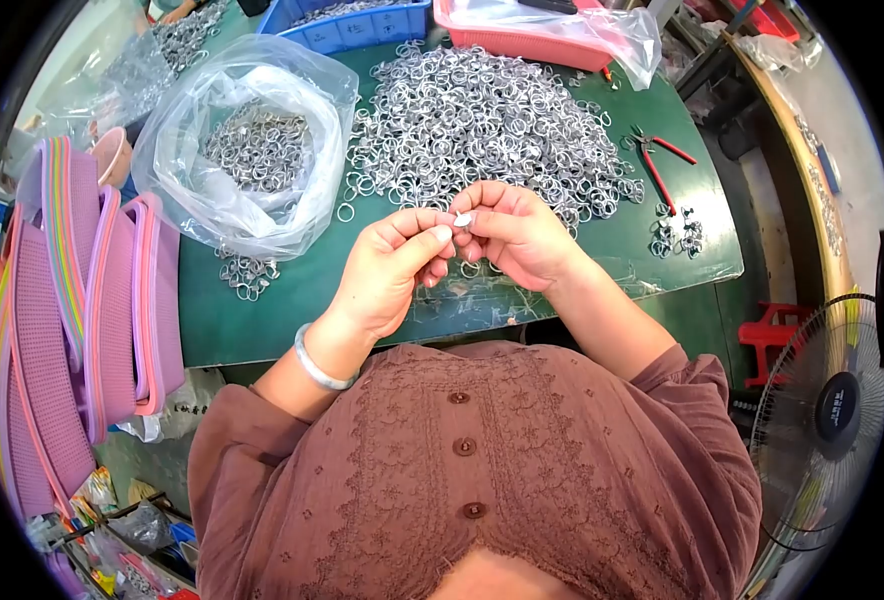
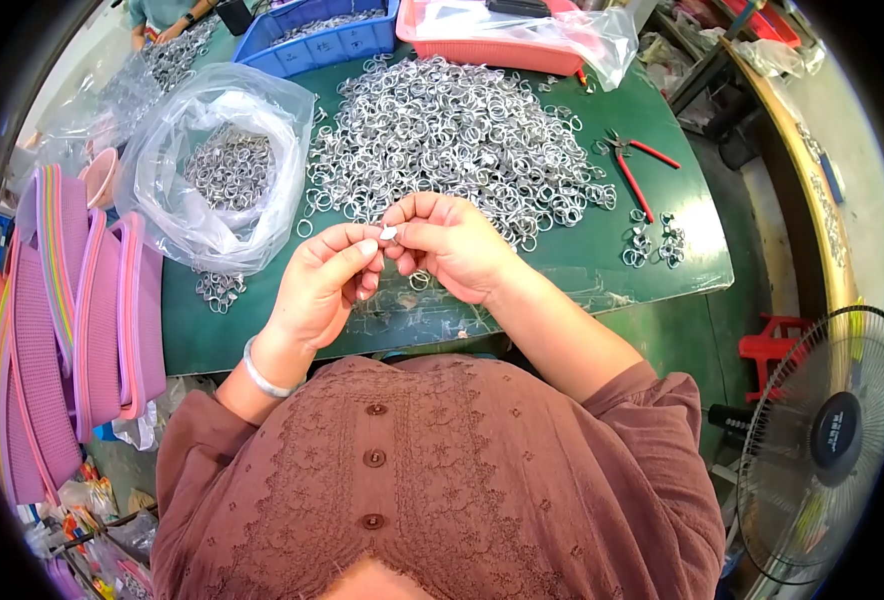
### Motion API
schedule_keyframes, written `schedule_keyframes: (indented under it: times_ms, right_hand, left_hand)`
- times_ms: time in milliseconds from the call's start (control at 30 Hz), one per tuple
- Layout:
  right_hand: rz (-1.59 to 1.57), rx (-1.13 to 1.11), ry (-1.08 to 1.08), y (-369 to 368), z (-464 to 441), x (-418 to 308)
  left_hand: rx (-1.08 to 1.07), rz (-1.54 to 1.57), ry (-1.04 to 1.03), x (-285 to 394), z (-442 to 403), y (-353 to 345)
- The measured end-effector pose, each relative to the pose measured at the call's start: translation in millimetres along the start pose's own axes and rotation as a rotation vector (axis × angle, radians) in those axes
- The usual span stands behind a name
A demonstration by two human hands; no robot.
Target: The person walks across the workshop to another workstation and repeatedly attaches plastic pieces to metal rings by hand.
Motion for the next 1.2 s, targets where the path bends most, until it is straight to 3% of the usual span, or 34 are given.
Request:
schedule_keyframes:
  times_ms: [467, 700, 800, 1200]
  right_hand:
    - [-0.052, 0.020, -0.003, -1, 3, 3]
    - [0.752, 0.089, 0.587, -12, 13, -17]
    - [0.911, 0.068, 0.668, -18, 17, -20]
    - [0.669, 0.043, 0.501, -5, 12, -18]
  left_hand:
    - [0.011, 0.014, -0.012, 3, 4, -7]
    - [0.087, -0.044, -0.090, -8, 1, 1]
    - [0.100, -0.050, -0.124, -10, 0, 4]
    - [-0.080, 0.165, -0.013, -15, -4, 9]
Point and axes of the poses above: each hand's wrist, its own z-axis away from the middle knuckle, its own y-axis out of the back of the hand, x = y × z, the point moved 5 cm from there along -z, towards the middle knuckle, and after that the axes turned 12 degrees about y, right-handed, at the moved point
